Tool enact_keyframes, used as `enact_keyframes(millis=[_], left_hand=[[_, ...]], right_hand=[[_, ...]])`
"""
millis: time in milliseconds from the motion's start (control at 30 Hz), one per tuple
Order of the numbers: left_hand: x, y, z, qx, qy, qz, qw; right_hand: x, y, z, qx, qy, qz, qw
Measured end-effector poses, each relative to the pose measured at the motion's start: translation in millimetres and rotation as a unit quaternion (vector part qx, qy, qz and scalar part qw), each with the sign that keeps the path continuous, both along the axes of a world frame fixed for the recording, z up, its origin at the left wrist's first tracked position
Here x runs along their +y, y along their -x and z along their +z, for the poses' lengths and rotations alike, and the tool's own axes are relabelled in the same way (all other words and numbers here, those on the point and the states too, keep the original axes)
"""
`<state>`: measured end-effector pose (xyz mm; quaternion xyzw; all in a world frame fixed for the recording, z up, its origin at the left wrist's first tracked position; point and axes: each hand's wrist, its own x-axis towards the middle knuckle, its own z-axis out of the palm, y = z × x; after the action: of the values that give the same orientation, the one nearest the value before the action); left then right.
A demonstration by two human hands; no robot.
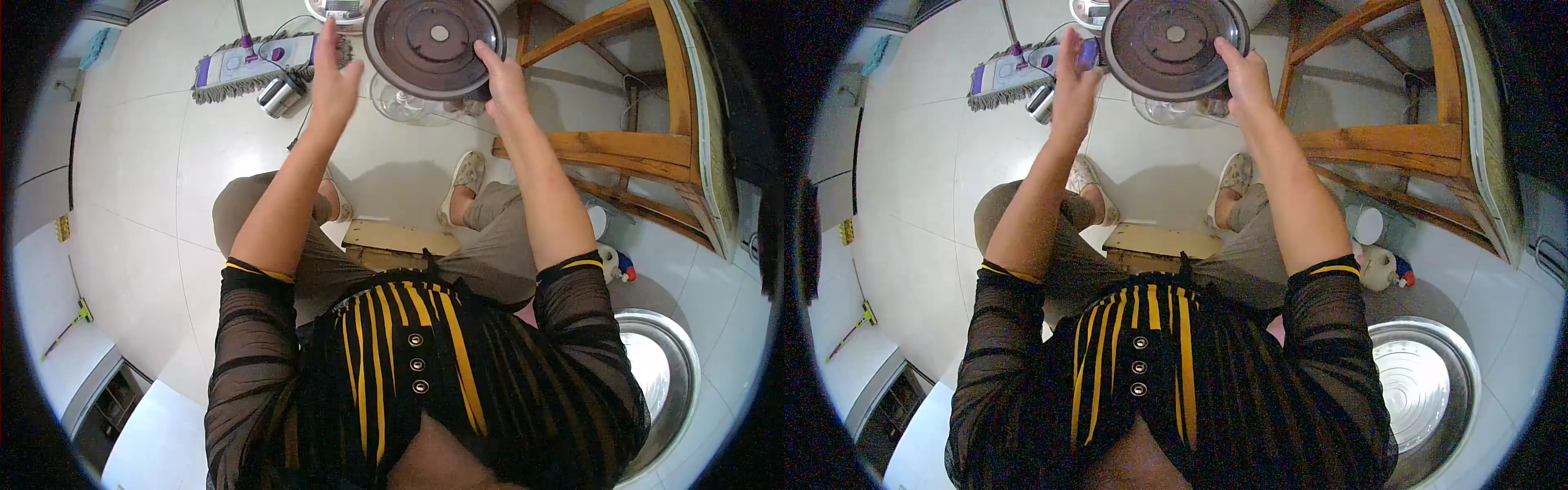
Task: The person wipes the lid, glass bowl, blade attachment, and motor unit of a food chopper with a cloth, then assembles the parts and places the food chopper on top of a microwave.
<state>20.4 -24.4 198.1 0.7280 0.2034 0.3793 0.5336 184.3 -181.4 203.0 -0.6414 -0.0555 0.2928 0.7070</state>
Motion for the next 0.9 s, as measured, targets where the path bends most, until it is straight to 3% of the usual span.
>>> enact_keyframes(millis=[33, 67, 100, 167, 233, 367, 467, 533, 567, 667, 733, 900], left_hand=[[2, 1, 1, 0.000, -0.001, 0.001, 1.000], [5, 3, 2, -0.038, 0.247, -0.077, 0.965], [6, 5, 8, -0.075, 0.477, -0.149, 0.863], [-1, 3, 11, -0.069, 0.469, -0.123, 0.872], [2, 3, 6, -0.083, 0.551, -0.116, 0.822], [7, 2, -3, -0.083, 0.535, -0.096, 0.835], [9, 3, -8, -0.079, 0.548, -0.074, 0.829], [7, 4, -9, -0.080, 0.558, -0.077, 0.822], [5, 3, -10, -0.079, 0.569, -0.082, 0.814], [-7, 5, 18, -0.091, 0.582, -0.086, 0.803], [-6, 6, 20, -0.107, 0.587, -0.116, 0.794], [-11, 6, 31, -0.122, 0.582, -0.167, 0.786]], right_hand=[[0, 4, 3, -0.010, 0.016, 0.005, 1.000], [-1, 9, 6, -0.010, 0.015, 0.006, 1.000], [0, 22, 22, -0.030, 0.041, 0.026, 0.998], [3, 26, 21, -0.050, 0.066, 0.048, 0.995], [8, 19, -3, -0.047, 0.033, 0.089, 0.994], [6, 22, 3, -0.064, 0.019, 0.104, 0.992], [4, 26, 9, 0.019, -0.004, 0.138, 0.990], [3, 25, 10, 0.174, -0.051, 0.168, 0.969], [2, 26, 11, 0.175, -0.053, 0.168, 0.969], [0, 31, 14, 0.109, -0.007, 0.169, 0.980], [0, 32, 6, -0.010, 0.015, 0.130, 0.991], [0, 17, -3, -0.109, 0.029, 0.101, 0.988]])
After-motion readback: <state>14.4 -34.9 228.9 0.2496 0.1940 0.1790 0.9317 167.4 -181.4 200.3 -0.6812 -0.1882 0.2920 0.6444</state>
